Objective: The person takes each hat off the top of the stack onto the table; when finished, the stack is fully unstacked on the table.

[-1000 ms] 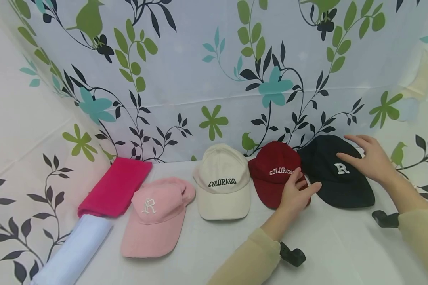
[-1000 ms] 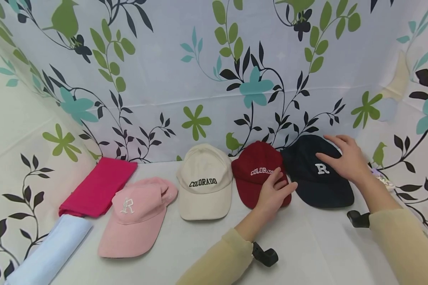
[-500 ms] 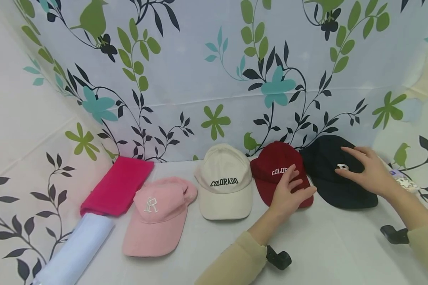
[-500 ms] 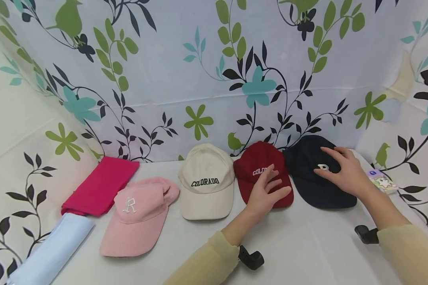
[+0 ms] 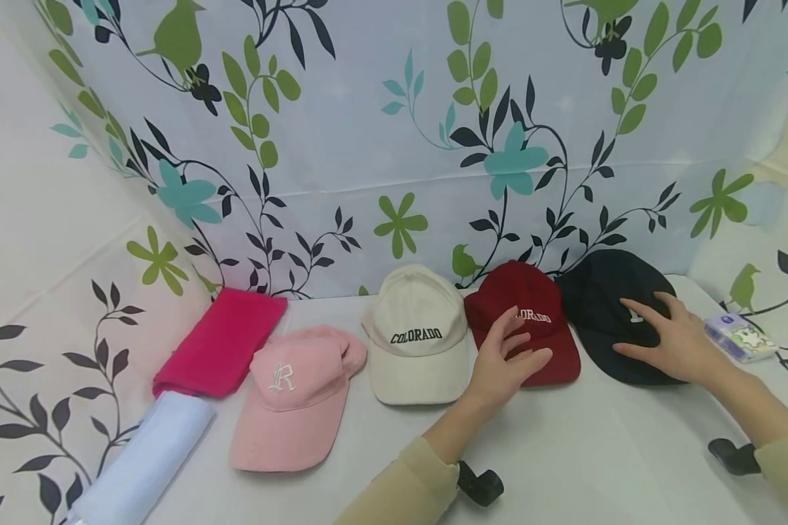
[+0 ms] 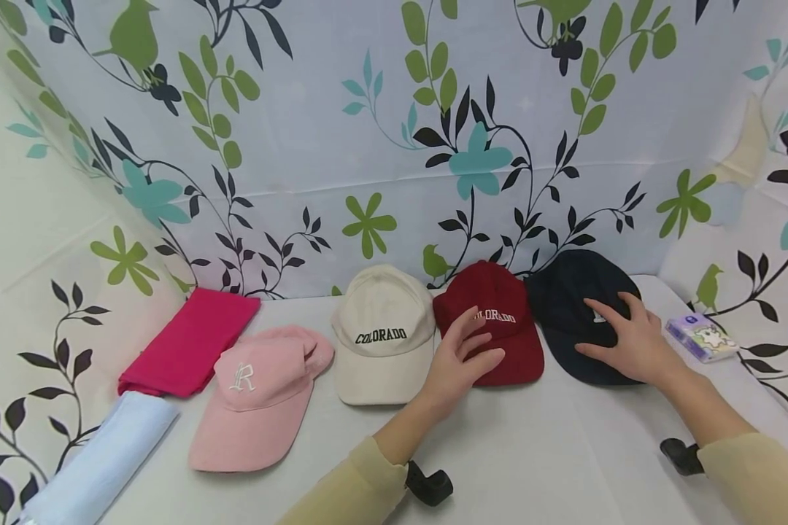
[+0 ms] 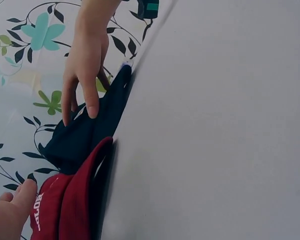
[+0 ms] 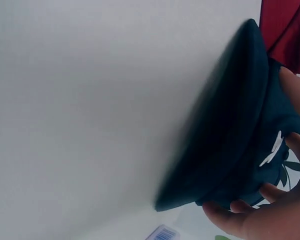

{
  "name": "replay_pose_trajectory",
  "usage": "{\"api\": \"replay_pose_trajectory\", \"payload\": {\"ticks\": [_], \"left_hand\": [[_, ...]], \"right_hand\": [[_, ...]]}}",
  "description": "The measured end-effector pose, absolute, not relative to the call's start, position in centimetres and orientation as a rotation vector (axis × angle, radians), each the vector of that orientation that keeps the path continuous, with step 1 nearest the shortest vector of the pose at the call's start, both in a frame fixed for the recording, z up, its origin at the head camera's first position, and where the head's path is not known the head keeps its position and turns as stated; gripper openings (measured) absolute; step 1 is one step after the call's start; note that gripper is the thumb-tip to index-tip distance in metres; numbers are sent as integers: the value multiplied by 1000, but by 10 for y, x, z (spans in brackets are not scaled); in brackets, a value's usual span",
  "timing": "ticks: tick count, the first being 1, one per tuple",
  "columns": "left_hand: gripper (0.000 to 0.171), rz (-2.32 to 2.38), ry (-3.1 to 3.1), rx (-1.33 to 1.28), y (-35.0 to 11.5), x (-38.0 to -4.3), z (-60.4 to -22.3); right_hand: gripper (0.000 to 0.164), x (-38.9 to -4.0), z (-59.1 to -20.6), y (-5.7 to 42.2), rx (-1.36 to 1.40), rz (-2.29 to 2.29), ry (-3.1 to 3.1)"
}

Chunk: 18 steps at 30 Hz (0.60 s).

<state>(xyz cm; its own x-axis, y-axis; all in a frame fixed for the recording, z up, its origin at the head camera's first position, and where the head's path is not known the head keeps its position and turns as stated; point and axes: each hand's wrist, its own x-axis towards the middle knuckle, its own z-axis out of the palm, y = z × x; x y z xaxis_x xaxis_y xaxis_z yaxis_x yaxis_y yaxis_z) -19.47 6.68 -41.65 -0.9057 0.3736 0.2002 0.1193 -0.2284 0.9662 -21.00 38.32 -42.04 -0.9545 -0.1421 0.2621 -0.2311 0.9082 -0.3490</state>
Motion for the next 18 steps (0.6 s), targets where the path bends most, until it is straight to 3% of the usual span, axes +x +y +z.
{"api": "replay_pose_trajectory", "payload": {"ticks": [18], "left_hand": [[70,2267,1968,561,3,-187,-420]], "right_hand": [[69,-213,-432,375,225,526,-2846]]}}
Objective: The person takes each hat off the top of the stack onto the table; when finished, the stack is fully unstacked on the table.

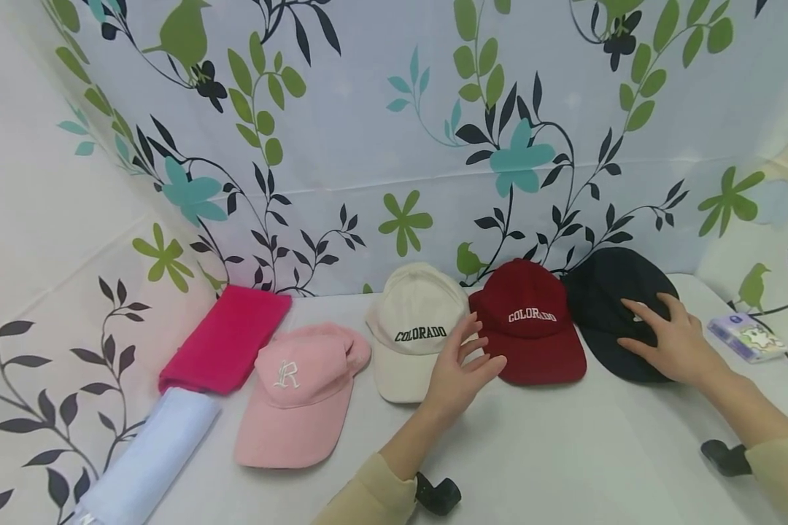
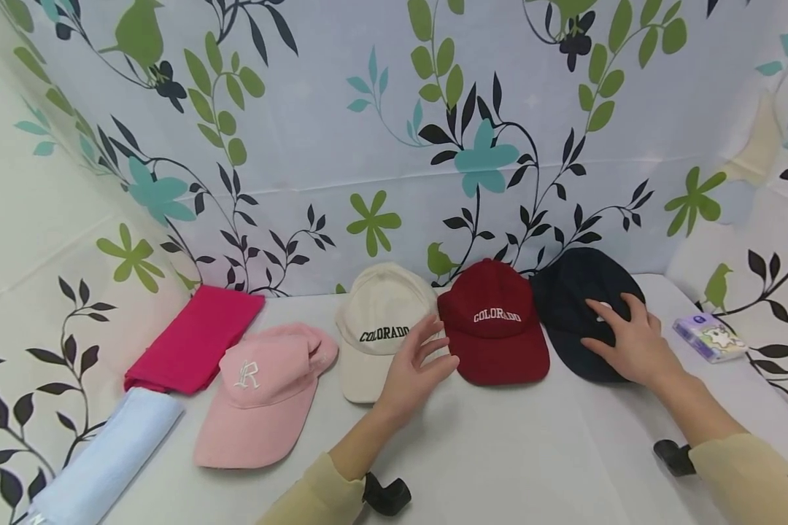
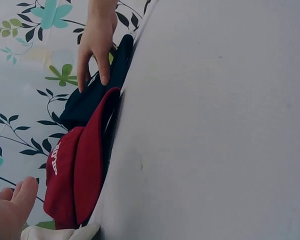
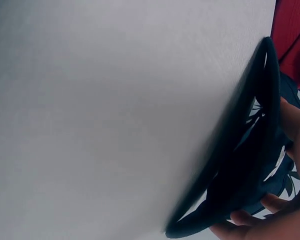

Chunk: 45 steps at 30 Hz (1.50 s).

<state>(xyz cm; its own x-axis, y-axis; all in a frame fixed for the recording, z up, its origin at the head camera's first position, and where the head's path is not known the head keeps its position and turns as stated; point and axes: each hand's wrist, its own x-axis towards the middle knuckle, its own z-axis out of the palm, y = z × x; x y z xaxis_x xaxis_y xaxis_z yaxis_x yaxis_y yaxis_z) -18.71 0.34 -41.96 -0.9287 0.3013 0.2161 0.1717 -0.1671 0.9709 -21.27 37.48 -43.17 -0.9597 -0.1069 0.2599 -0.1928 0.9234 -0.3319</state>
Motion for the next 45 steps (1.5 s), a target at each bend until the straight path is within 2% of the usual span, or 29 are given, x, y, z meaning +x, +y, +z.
{"api": "replay_pose_trajectory", "payload": {"ticks": [12,37,45], "left_hand": [[72,2273,2003,554,-34,-178,-419],[76,2301,2059,582,-86,-168,-414],[76,2327,2116,578,-102,-166,-412]], "right_hand": [[62,-218,-431,369,159,496,-2839],[66,-224,-428,366,131,471,-2856],[69,-225,-415,358,71,495,-2846]]}}
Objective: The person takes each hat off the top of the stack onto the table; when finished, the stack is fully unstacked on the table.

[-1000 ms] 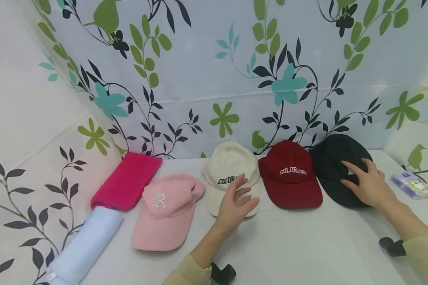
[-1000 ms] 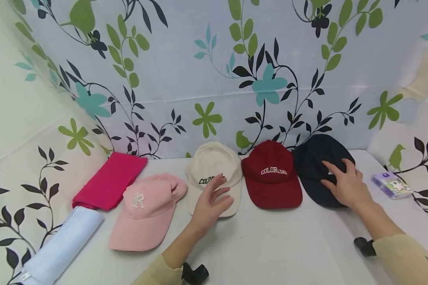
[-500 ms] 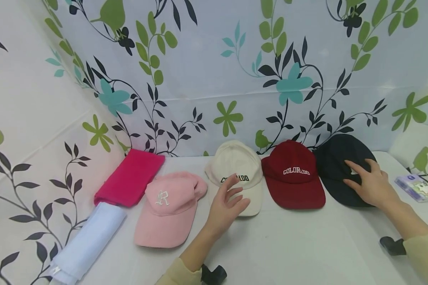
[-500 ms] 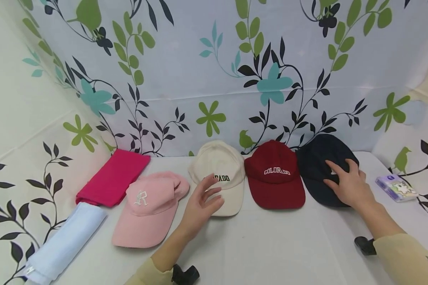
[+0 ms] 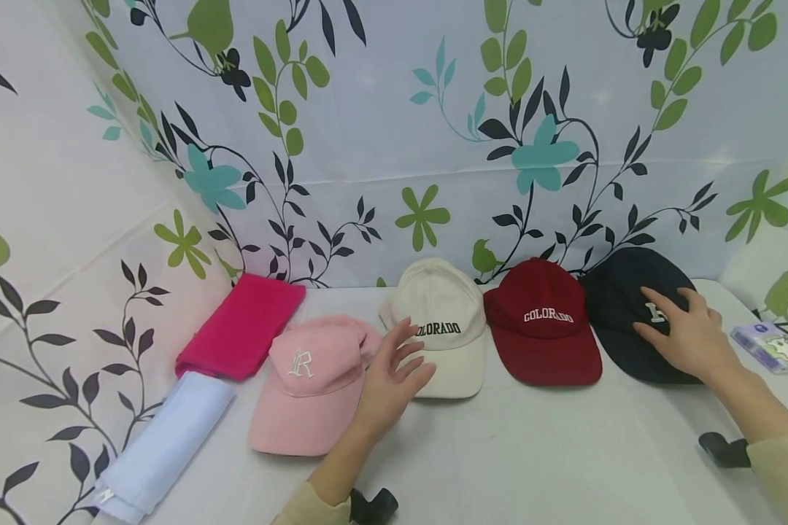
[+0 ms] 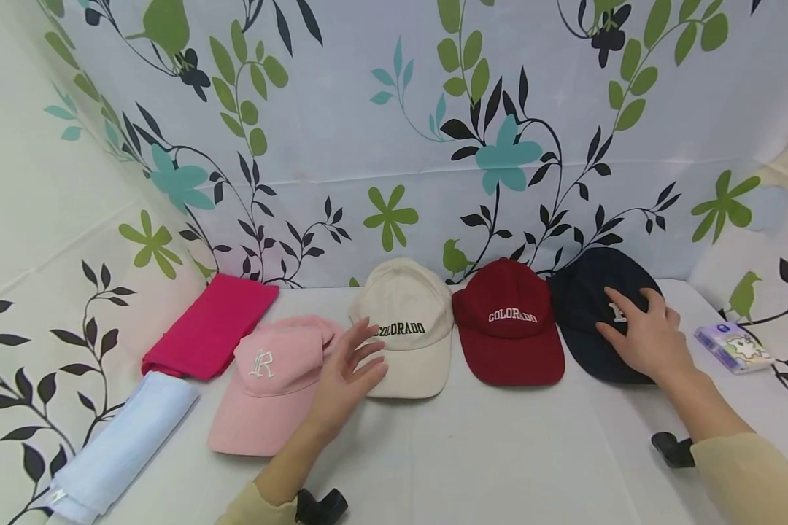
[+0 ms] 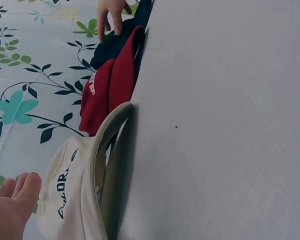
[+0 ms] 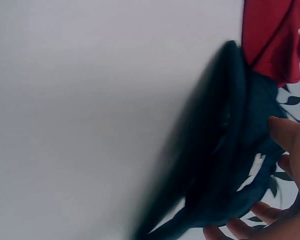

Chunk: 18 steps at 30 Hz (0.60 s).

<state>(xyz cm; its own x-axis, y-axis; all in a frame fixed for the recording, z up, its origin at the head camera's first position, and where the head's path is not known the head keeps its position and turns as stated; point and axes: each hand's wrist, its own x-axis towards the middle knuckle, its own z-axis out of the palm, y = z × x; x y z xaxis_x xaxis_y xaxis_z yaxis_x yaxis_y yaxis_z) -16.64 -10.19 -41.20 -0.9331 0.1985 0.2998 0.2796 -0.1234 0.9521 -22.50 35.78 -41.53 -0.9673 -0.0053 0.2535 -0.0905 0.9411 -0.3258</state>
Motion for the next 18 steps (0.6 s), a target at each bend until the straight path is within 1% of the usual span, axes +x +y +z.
{"api": "replay_pose_trajectory", "payload": {"ticks": [5,18], "left_hand": [[75,-2213,-2026,-555,-109,-165,-411],[74,-2022,-2054,-497,-136,-159,-416]], "right_hand": [[71,-227,-401,342,67,531,-2808],[72,-228,-378,274,274,671,-2701]]}}
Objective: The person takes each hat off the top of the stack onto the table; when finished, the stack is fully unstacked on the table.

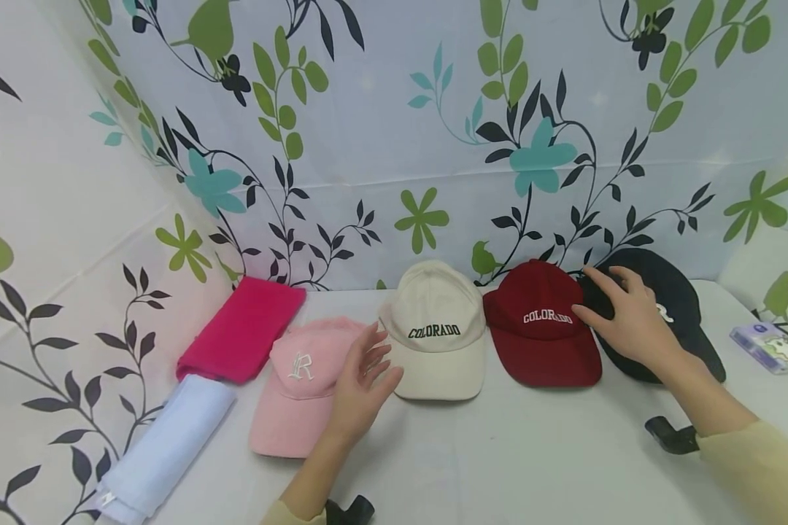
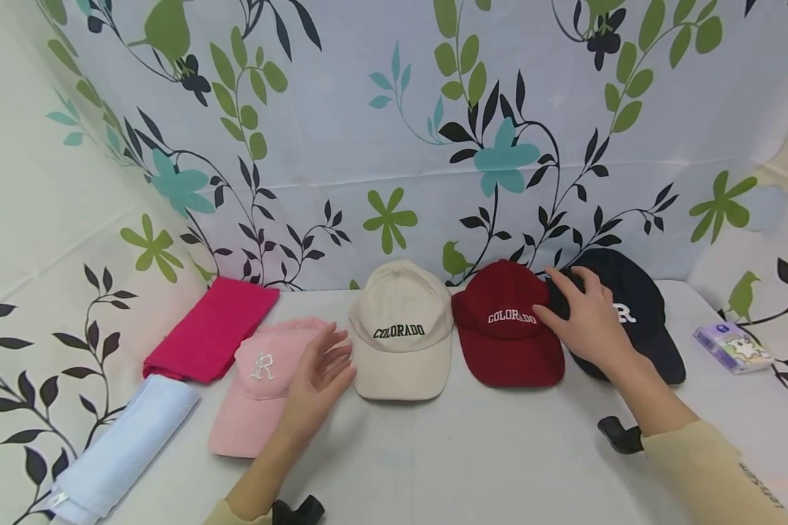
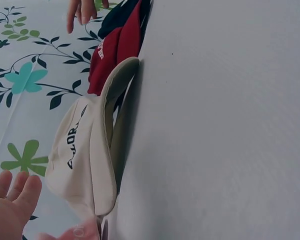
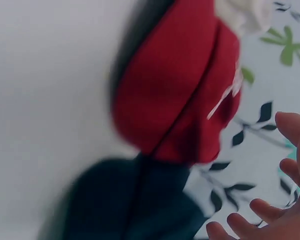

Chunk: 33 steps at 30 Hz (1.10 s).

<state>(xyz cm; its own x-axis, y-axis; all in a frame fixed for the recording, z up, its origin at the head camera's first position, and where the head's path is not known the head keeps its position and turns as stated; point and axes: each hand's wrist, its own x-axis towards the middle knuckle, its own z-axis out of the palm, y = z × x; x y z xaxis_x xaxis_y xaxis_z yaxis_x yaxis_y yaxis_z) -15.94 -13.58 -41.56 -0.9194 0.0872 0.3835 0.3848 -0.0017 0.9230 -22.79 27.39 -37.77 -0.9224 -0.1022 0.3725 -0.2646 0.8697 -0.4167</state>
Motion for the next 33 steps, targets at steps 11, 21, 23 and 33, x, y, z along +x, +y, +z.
{"api": "replay_pose_trajectory", "payload": {"ticks": [11,21,23,33], "left_hand": [[76,-1854,-2151,-406,-165,-145,-418],[72,-1589,-2152,-386,-199,-134,-419],[73,-1556,-2133,-402,-204,-133,-420],[73,-1400,-2129,-396,-227,-124,-422]], "right_hand": [[69,-230,-367,208,466,935,-2598],[67,-238,-369,149,561,1070,-2566],[67,-239,-370,138,587,1099,-2555],[63,-239,-372,82,684,1256,-2508]]}}
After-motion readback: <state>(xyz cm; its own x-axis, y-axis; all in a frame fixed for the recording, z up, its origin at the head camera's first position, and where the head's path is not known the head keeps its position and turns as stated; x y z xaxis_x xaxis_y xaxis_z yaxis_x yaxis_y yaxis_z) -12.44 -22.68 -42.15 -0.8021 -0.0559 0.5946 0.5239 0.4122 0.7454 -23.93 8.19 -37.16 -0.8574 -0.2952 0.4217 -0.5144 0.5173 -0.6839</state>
